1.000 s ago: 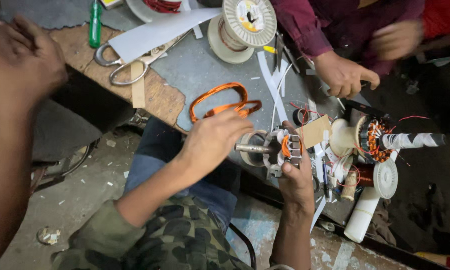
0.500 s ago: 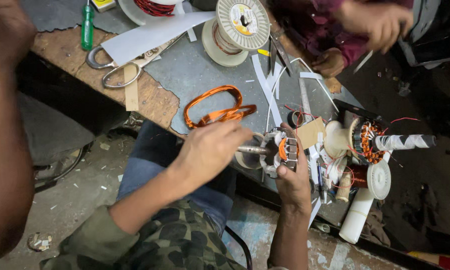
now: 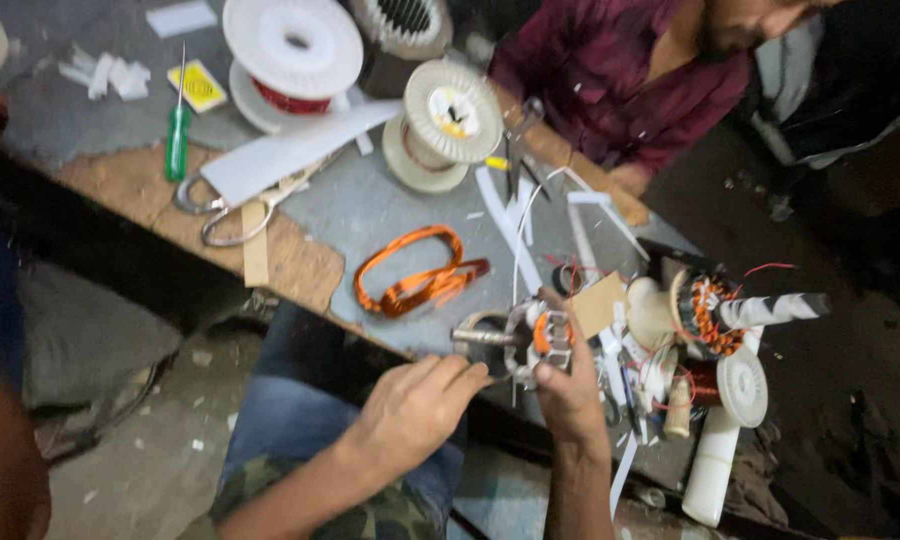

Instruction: The person winds copper wire around a motor stator core, inserts white insulating strips between windings, and trims excess wire with scissors. The work is performed at a cluttered bench with spools of wire and tools nearby.

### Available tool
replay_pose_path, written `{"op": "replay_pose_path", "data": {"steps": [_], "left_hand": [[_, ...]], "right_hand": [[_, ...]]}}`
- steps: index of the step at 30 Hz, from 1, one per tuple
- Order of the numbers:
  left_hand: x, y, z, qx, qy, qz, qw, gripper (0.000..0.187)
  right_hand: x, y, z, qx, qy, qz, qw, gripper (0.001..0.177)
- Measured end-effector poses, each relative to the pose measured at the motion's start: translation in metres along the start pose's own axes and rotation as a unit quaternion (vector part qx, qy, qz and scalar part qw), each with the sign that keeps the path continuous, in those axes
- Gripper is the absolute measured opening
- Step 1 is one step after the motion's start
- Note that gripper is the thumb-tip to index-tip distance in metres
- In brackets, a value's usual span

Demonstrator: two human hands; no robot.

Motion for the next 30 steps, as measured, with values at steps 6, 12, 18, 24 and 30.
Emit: {"op": "replay_pose_path", "data": {"steps": [6, 12, 18, 24, 30], "left_hand": [[-0.011, -0.017, 0.006, 0.026, 0.058, 0.013, 0.998, 0.016], [-0.002, -0.05, -0.004, 0.139, 0.012, 0.123, 0.983, 0.012], [-0.009, -0.044, 0.001, 0.153, -0.014, 0.133, 0.979, 0.014], [0.013, -0.023, -0.011, 0.163, 0.012, 0.132, 0.978, 0.014], [0.014, -0.002, -0.011, -0.052, 0.067, -0.005, 0.996, 0.019]], "right_hand": [[0.002, 0.003, 0.001, 0.024, -0.013, -0.014, 1.0, 0.116], [0.002, -0.001, 0.003, -0.002, -0.018, 0.02, 1.0, 0.115], [0.002, 0.009, -0.002, -0.076, -0.035, -0.026, 0.996, 0.115], [0.002, 0.007, 0.004, -0.036, -0.026, 0.014, 0.999, 0.116], [0.008, 0.002, 0.003, 0.085, -0.012, 0.02, 0.996, 0.118]]}}
Point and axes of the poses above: each hand's wrist, its own x-axis away from the middle knuckle, its own z-axis out of the back of the hand, y = z × x, the point moved 8 cm from there along -x, towards the middle knuckle, and after that the axes turned 7 degrees about -y, right-handed, at the moved point
